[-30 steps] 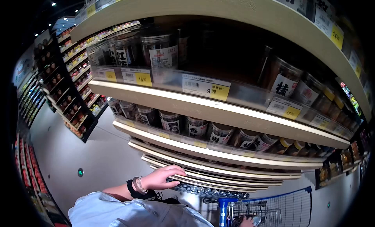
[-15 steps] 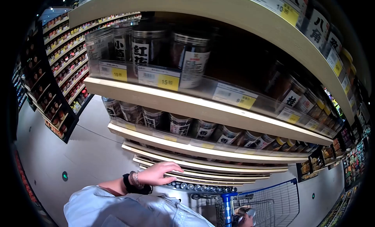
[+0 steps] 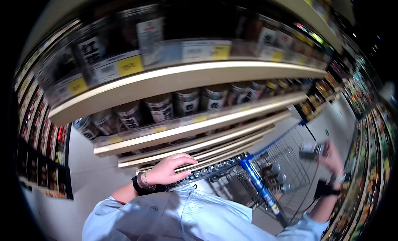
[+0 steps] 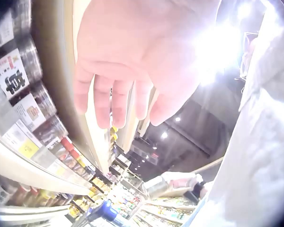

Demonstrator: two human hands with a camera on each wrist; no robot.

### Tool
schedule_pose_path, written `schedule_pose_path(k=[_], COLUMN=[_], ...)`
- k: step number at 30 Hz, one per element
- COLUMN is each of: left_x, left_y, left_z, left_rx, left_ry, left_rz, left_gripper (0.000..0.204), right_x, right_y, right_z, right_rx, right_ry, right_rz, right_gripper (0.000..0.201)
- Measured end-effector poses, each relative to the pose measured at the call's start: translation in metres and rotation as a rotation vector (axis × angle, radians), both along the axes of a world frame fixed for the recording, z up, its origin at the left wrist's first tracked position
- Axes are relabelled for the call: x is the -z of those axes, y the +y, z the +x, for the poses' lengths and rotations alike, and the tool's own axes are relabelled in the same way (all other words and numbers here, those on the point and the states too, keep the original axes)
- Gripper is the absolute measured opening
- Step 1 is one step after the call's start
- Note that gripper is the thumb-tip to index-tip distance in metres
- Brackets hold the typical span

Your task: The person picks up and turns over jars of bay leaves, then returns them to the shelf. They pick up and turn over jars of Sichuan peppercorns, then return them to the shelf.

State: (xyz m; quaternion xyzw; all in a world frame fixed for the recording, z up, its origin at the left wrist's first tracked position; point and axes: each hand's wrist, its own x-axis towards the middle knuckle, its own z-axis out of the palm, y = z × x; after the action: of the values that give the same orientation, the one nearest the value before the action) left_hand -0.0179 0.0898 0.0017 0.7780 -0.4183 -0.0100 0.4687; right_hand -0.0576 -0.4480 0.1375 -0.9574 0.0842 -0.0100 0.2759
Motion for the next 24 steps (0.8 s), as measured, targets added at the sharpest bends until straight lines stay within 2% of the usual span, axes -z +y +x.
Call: schedule_pose_path(k=[2, 3, 5, 7, 9, 12, 13, 14, 17, 18, 19, 20, 21, 22, 23, 24], left_x=[-0.004, -0.005, -0.002, -0.005, -0.009, -0.011, -0.013, -0.014, -0.020, -0.024, -0.028, -0.033, -0.039, -0.048, -0.056, -0.055], left_y=[-0.008, -0.011, -0.020, -0.028, -0.033, -0.039, -0.042, -0.045, -0.050, -0.051, -0.052, -0.051, -0.049, -0.046, -0.043, -0.043], left_z=[0.003, 0.003, 0.006, 0.007, 0.008, 0.009, 0.010, 0.010, 0.007, 0.007, 0.008, 0.009, 0.012, 0.015, 0.017, 0.019], left_rx=[0.069, 0.101, 0.153, 0.202, 0.237, 0.275, 0.275, 0.285, 0.305, 0.303, 0.305, 0.303, 0.303, 0.318, 0.328, 0.360], left_ry=[-0.011, -0.004, -0.007, -0.029, -0.053, -0.064, -0.066, -0.064, -0.035, -0.021, -0.008, 0.000, 0.036, 0.099, 0.165, 0.298], left_rz=[-0.007, -0.016, -0.050, -0.043, -0.040, -0.047, -0.050, -0.070, -0.104, -0.128, -0.151, -0.208, -0.243, -0.288, -0.331, -0.463], left_gripper=[0.031, 0.031, 0.031, 0.031, 0.031, 0.034, 0.034, 0.033, 0.032, 0.030, 0.028, 0.027, 0.026, 0.025, 0.025, 0.029], right_x=[-0.042, -0.079, -0.123, -0.176, -0.216, -0.268, -0.275, -0.277, -0.279, -0.301, -0.278, -0.254, -0.222, -0.192, -0.161, -0.140], right_y=[-0.005, 0.016, 0.027, 0.020, 0.010, 0.005, 0.026, 0.043, 0.074, -0.008, 0.023, 0.056, 0.096, 0.130, 0.151, 0.211], right_z=[0.009, 0.011, 0.020, 0.033, 0.047, 0.045, 0.035, 0.031, 0.019, 0.008, 0.005, 0.000, -0.001, 0.003, 0.010, 0.005], right_rx=[-0.057, 0.000, -0.008, -0.038, -0.040, 0.061, 0.234, 0.235, -0.167, -0.614, -0.769, -0.801, -0.712, -0.502, -0.398, -0.496], right_ry=[-0.211, -0.130, -0.319, -0.304, -0.346, -0.452, -0.699, -0.699, -1.301, -0.877, -0.943, -0.978, -1.069, -1.197, -1.214, -1.072], right_rz=[0.165, 0.160, 0.047, -0.087, -0.091, 0.027, 0.129, 0.126, 1.074, 1.126, 1.060, 0.987, 0.848, 0.627, 0.442, 0.579], right_gripper=[0.067, 0.072, 0.071, 0.065, 0.059, 0.053, 0.056, 0.056, 0.056, 0.053, 0.051, 0.052, 0.052, 0.052, 0.053, 0.054])
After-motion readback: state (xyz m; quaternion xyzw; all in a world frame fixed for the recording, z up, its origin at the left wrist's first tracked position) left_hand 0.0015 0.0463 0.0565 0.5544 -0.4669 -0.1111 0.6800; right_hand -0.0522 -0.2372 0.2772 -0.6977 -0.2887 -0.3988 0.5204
